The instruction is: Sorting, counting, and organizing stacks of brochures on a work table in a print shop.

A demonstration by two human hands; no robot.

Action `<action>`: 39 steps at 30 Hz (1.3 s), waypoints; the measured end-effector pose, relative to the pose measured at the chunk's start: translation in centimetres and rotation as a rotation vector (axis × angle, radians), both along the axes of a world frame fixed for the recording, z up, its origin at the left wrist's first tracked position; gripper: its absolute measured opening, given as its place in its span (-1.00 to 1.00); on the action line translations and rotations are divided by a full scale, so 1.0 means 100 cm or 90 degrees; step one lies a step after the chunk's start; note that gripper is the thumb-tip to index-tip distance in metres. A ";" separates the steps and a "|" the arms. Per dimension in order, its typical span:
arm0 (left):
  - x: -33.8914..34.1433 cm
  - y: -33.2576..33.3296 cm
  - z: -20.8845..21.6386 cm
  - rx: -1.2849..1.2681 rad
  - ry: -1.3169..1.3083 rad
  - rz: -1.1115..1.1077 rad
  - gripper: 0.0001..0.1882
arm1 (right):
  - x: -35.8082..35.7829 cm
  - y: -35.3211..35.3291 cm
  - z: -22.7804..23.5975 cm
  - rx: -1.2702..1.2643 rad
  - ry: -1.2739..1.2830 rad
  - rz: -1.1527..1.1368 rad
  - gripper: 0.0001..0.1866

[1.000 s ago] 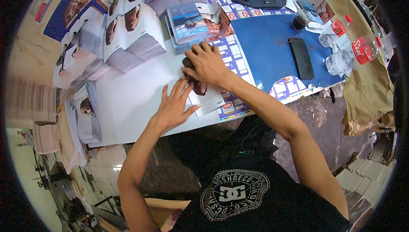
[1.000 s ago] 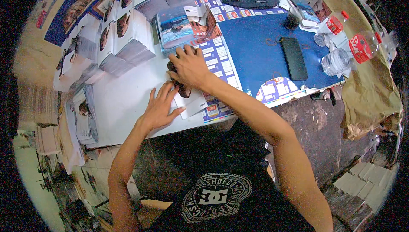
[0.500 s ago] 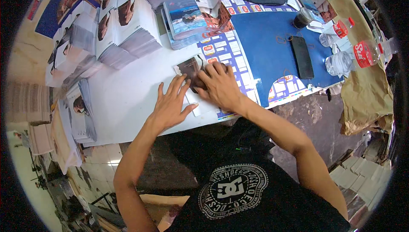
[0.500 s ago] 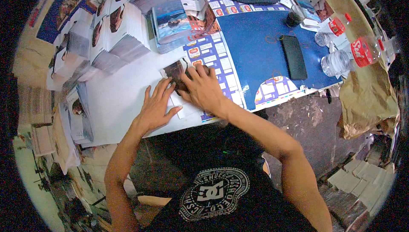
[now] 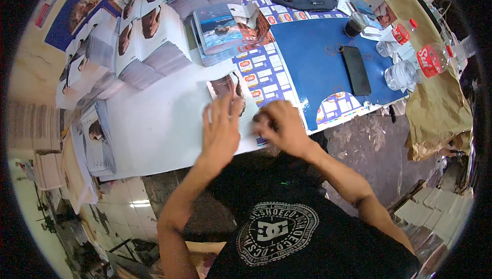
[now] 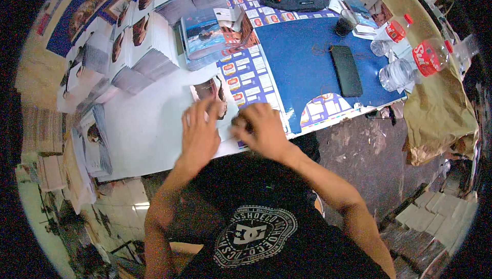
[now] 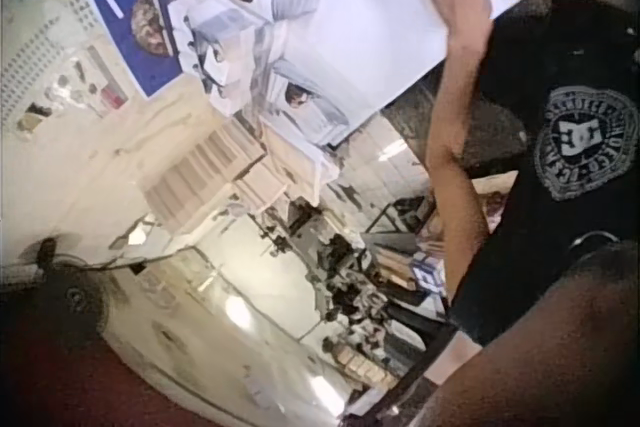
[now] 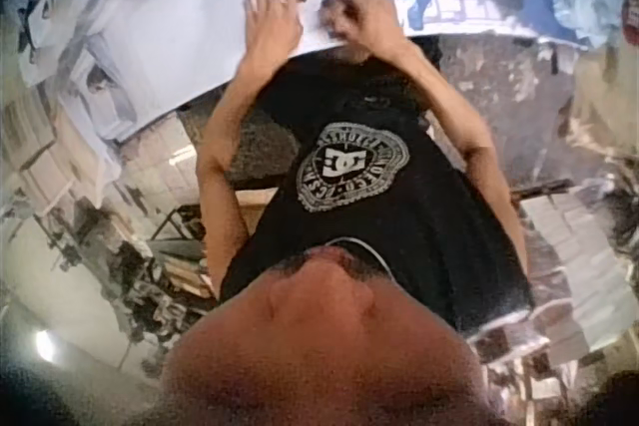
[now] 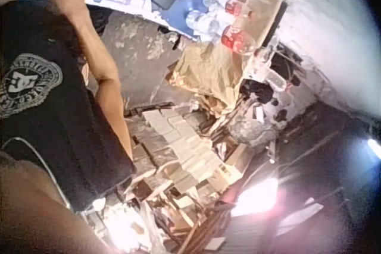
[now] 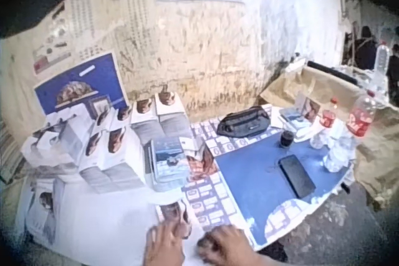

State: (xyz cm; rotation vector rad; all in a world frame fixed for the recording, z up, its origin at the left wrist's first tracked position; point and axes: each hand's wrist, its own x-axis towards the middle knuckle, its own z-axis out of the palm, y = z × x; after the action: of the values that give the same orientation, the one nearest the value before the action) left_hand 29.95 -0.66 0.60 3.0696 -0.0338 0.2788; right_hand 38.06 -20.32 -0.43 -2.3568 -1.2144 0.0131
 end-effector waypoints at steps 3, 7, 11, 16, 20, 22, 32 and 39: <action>-0.018 -0.052 0.001 -0.074 0.021 -0.091 -0.34 | 0.032 -0.010 0.012 0.441 0.547 -0.238 -0.61; -0.035 -0.073 -0.025 -0.155 0.018 -0.047 -0.37 | 0.036 0.011 0.019 0.382 0.282 -0.145 -0.61; -0.035 -0.076 -0.036 -0.171 0.023 -0.018 -0.38 | 0.033 0.044 -0.019 0.060 -0.065 -0.055 -0.49; -0.029 -0.088 -0.042 -0.155 -0.016 -0.005 -0.30 | 0.079 0.099 -0.034 0.090 -0.182 -0.100 -0.44; -0.029 -0.088 -0.045 -0.159 -0.007 -0.014 -0.24 | 0.104 0.130 -0.033 0.087 -0.055 -0.103 -0.42; -0.032 -0.086 -0.045 -0.128 -0.030 -0.010 -0.24 | 0.106 0.136 -0.056 0.110 -0.112 -0.079 -0.35; -0.063 -0.053 -0.051 -0.091 -0.057 0.024 -0.01 | 0.123 -0.010 -0.036 0.077 -0.130 -0.284 -0.35; -0.053 -0.024 -0.036 -0.151 -0.087 -0.070 -0.17 | 0.123 -0.012 -0.041 0.190 -0.131 -0.322 -0.20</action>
State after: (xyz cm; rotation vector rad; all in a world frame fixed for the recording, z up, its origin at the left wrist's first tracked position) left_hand 24.62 -3.06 -3.04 2.7972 -0.1629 0.4497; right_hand 50.35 -21.52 -4.48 -2.3628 -0.6161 -0.5494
